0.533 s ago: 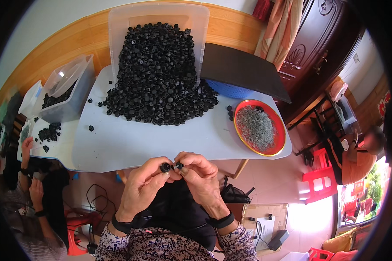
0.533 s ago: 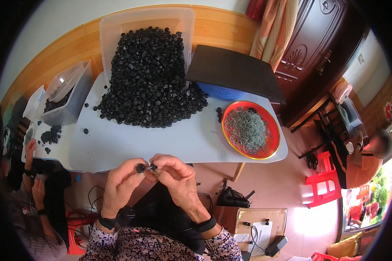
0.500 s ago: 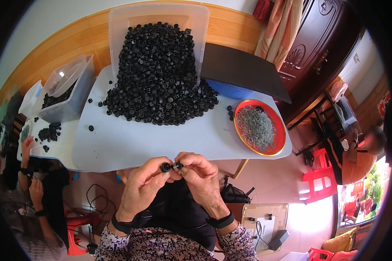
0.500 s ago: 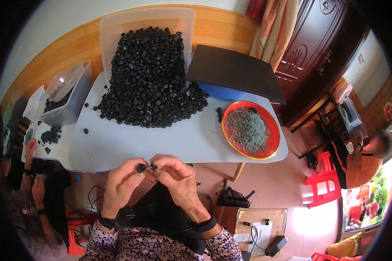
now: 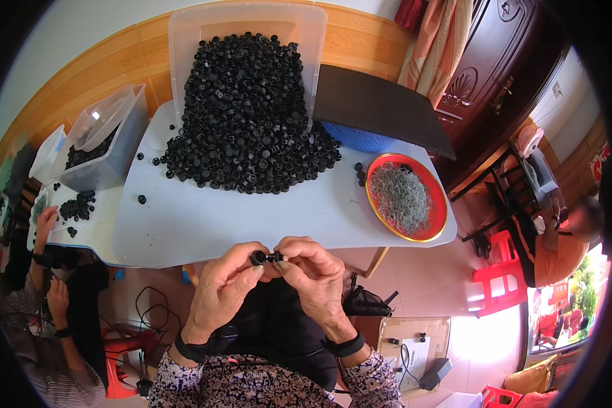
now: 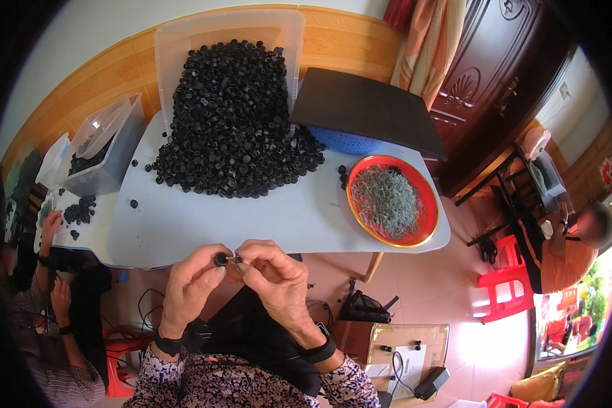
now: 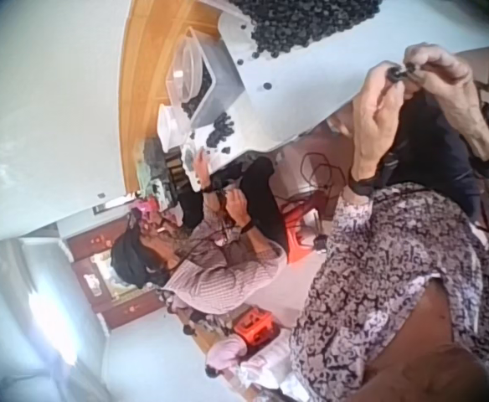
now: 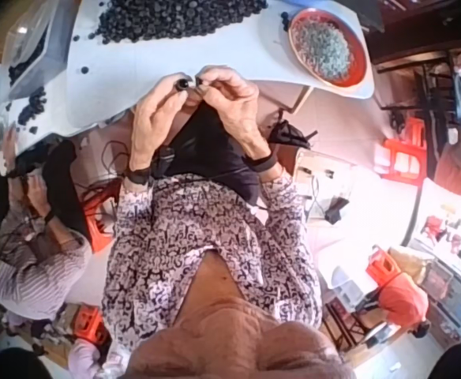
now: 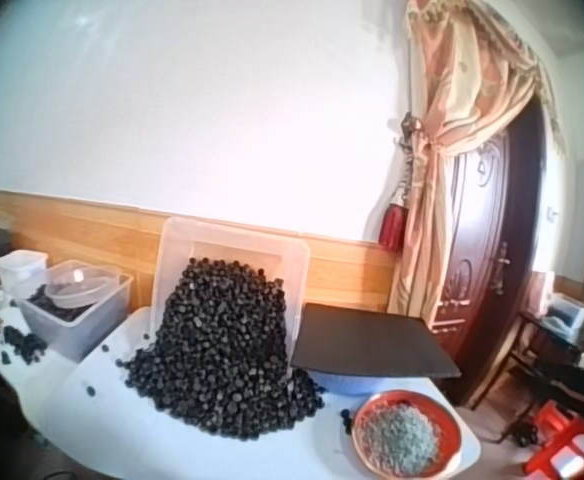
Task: Manually assembling small black plastic components by hand at a workbench.
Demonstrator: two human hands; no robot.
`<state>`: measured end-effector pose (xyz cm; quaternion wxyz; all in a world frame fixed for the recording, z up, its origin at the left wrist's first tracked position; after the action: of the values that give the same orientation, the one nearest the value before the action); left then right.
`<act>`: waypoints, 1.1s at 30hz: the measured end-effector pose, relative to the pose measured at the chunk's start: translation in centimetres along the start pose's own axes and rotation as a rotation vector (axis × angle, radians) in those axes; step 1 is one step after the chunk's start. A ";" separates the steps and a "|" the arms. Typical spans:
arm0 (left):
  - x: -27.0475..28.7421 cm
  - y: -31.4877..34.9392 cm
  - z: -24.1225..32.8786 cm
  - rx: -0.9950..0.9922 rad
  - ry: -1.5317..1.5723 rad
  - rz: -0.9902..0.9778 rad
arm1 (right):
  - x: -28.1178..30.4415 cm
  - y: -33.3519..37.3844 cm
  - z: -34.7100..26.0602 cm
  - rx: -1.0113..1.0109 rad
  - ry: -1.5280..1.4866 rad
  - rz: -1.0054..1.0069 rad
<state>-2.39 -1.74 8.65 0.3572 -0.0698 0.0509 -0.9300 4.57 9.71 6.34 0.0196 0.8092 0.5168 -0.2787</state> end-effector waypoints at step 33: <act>-0.5 -0.3 -0.8 -0.160 0.086 -0.132 | -0.7 -0.2 -2.2 0.147 0.423 -0.036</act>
<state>-2.39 -1.12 7.83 0.2862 -0.0615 0.1354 -0.9466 5.14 9.89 8.60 -0.1533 0.8394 0.5022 -0.1400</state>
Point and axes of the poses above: each hand's wrist, its own y-axis away from the middle knuckle, its own x-axis out of the back of the hand, z = x × y, the point moved 9 cm from there along -y, towards the middle knuckle, and after that the axes turned 3 degrees about -x, right-handed, at the moved point
